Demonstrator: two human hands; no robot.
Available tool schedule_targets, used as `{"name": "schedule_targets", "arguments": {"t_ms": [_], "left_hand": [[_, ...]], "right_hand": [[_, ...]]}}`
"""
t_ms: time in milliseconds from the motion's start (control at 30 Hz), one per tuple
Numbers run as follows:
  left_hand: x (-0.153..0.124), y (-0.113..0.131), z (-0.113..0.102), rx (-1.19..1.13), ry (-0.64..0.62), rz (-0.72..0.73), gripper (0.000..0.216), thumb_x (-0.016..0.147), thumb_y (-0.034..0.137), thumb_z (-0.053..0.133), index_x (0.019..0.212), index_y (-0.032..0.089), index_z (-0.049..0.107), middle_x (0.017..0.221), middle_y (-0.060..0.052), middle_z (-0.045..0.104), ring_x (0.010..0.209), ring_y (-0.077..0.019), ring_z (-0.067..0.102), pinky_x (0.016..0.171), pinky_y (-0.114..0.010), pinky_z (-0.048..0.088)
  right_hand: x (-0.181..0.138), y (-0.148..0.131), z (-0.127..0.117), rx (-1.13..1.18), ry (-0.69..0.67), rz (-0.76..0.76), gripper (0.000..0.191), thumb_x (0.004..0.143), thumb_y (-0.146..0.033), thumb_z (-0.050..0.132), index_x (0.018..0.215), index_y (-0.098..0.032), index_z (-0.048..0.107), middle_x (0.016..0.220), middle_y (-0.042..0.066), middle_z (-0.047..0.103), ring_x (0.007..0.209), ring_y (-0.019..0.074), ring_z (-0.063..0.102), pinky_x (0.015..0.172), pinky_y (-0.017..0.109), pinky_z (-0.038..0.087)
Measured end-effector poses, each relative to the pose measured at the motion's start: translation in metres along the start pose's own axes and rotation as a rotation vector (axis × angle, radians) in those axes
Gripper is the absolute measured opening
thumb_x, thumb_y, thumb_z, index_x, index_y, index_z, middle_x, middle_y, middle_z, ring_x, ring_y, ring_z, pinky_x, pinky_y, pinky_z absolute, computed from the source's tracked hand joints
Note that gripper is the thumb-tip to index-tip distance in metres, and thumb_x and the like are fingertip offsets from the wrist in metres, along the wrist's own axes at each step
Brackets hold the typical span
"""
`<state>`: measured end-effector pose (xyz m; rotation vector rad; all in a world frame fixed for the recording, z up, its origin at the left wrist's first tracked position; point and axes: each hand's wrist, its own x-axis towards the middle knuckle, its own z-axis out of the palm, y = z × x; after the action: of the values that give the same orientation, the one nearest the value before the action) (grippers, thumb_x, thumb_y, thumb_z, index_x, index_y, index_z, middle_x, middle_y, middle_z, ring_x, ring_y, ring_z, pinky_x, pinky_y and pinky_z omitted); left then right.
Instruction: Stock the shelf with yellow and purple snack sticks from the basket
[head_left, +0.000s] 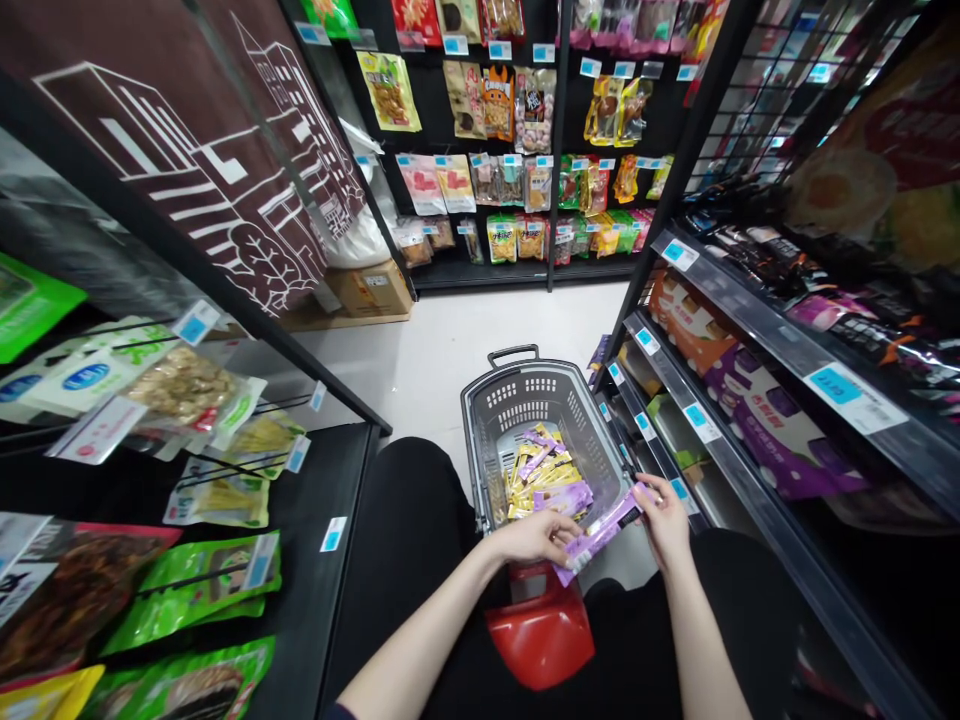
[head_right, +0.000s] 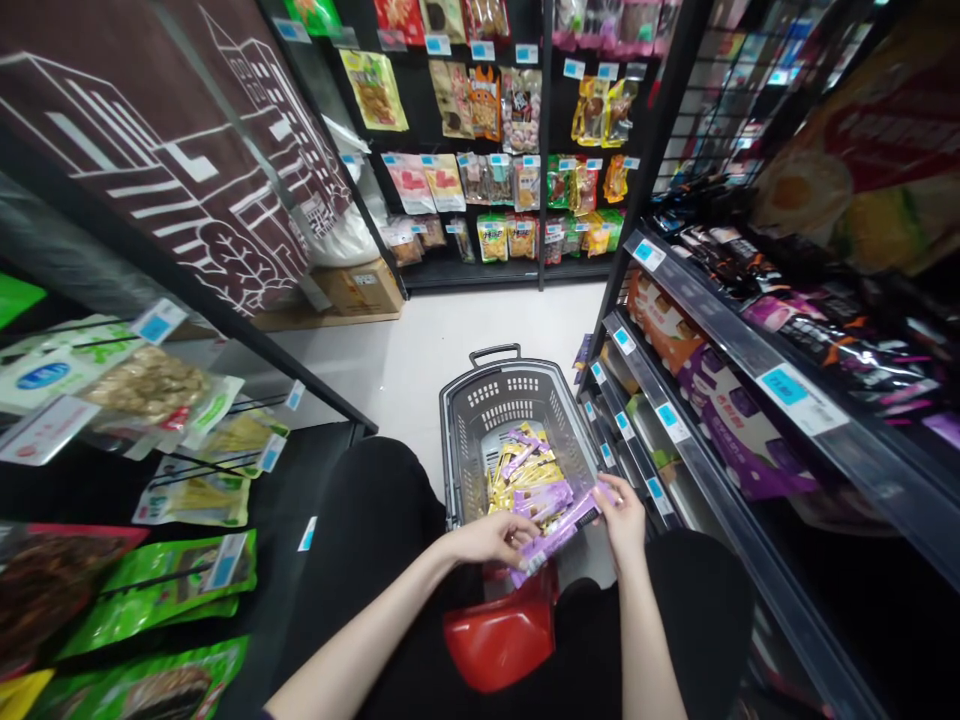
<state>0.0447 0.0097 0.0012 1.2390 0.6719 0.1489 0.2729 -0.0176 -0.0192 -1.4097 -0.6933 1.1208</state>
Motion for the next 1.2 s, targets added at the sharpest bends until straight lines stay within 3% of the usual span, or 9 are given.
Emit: {"name": "schedule_targets", "arguments": {"t_ms": [133,300,433,567,700,800,900,1033,1200], "left_hand": [[-0.003,0.005,0.000,-0.134,-0.019,0.016,0.060,0.041,0.022,0.082,0.098,0.015,0.061,0.074,0.002,0.059,0.066,-0.0096,0.052,0.062,-0.022,0.040],[-0.009,0.011,-0.002,-0.347,0.098,0.086,0.063,0.047,0.023,0.080,0.104,0.018,0.054,0.067,0.002,0.061,0.060,-0.0112,0.059,0.059,-0.023,0.045],[-0.007,0.013,-0.005,-0.568,0.298,0.153,0.043,0.058,0.038,0.074,0.086,0.011,0.058,0.076,-0.007,0.066,0.075,-0.0203,0.065,0.071,-0.031,0.049],[-0.006,0.015,-0.012,-0.675,0.424,0.230,0.048,0.062,0.042,0.071,0.095,0.010,0.057,0.085,-0.011,0.068,0.085,-0.0228,0.064,0.077,-0.033,0.049],[-0.006,0.014,-0.017,-0.579,0.505,0.230,0.052,0.055,0.033,0.076,0.098,0.010,0.057,0.084,-0.008,0.068,0.082,-0.0230,0.065,0.076,-0.036,0.050],[-0.005,0.012,-0.018,-0.445,0.546,0.168,0.044,0.059,0.042,0.070,0.090,0.011,0.060,0.076,-0.006,0.069,0.069,-0.0201,0.065,0.063,-0.032,0.051],[-0.003,0.010,-0.018,-0.189,0.584,0.099,0.038,0.066,0.050,0.059,0.071,0.012,0.060,0.056,-0.003,0.063,0.048,-0.0152,0.056,0.047,-0.027,0.043],[0.001,0.005,-0.018,0.055,0.636,0.086,0.033,0.069,0.044,0.056,0.055,0.014,0.055,0.044,0.002,0.052,0.043,-0.0098,0.044,0.048,-0.023,0.034],[0.004,0.000,-0.021,0.115,0.688,0.055,0.036,0.070,0.047,0.050,0.051,0.017,0.044,0.042,0.005,0.042,0.042,-0.0091,0.037,0.046,-0.022,0.029]], "right_hand": [[0.001,-0.004,-0.002,0.044,0.011,0.015,0.041,0.058,-0.040,0.072,0.089,-0.020,0.055,0.060,-0.003,0.056,0.043,0.0095,0.048,0.035,0.020,0.039],[0.002,-0.007,-0.004,0.081,-0.008,0.041,0.034,0.057,-0.039,0.073,0.079,-0.022,0.053,0.056,-0.005,0.053,0.041,0.0101,0.048,0.035,0.022,0.041],[0.002,-0.009,-0.006,0.158,-0.013,0.085,0.030,0.059,-0.043,0.070,0.073,-0.019,0.061,0.067,0.001,0.063,0.055,0.0148,0.059,0.050,0.027,0.052],[-0.001,-0.013,-0.005,0.245,-0.079,0.136,0.035,0.058,-0.040,0.074,0.083,-0.017,0.066,0.082,0.005,0.068,0.072,0.0181,0.064,0.069,0.030,0.053],[-0.002,-0.010,-0.003,0.129,-0.090,0.111,0.041,0.055,-0.044,0.075,0.083,-0.016,0.065,0.071,0.005,0.068,0.063,0.0186,0.063,0.057,0.029,0.051],[-0.001,-0.005,-0.003,-0.066,-0.047,0.024,0.040,0.061,-0.056,0.064,0.063,-0.016,0.059,0.049,0.000,0.057,0.040,0.0125,0.049,0.038,0.025,0.037],[-0.002,-0.006,-0.004,-0.324,0.088,-0.149,0.046,0.070,-0.059,0.054,0.048,-0.018,0.047,0.041,-0.004,0.042,0.039,0.0097,0.038,0.040,0.023,0.030],[-0.004,-0.010,-0.004,-0.488,0.208,-0.241,0.047,0.071,-0.060,0.050,0.050,-0.018,0.049,0.046,-0.003,0.045,0.049,0.0130,0.041,0.048,0.024,0.033],[0.002,-0.004,-0.005,-0.351,0.103,-0.153,0.049,0.070,-0.065,0.048,0.052,-0.019,0.047,0.043,-0.004,0.040,0.042,0.0105,0.034,0.042,0.023,0.027]]}}
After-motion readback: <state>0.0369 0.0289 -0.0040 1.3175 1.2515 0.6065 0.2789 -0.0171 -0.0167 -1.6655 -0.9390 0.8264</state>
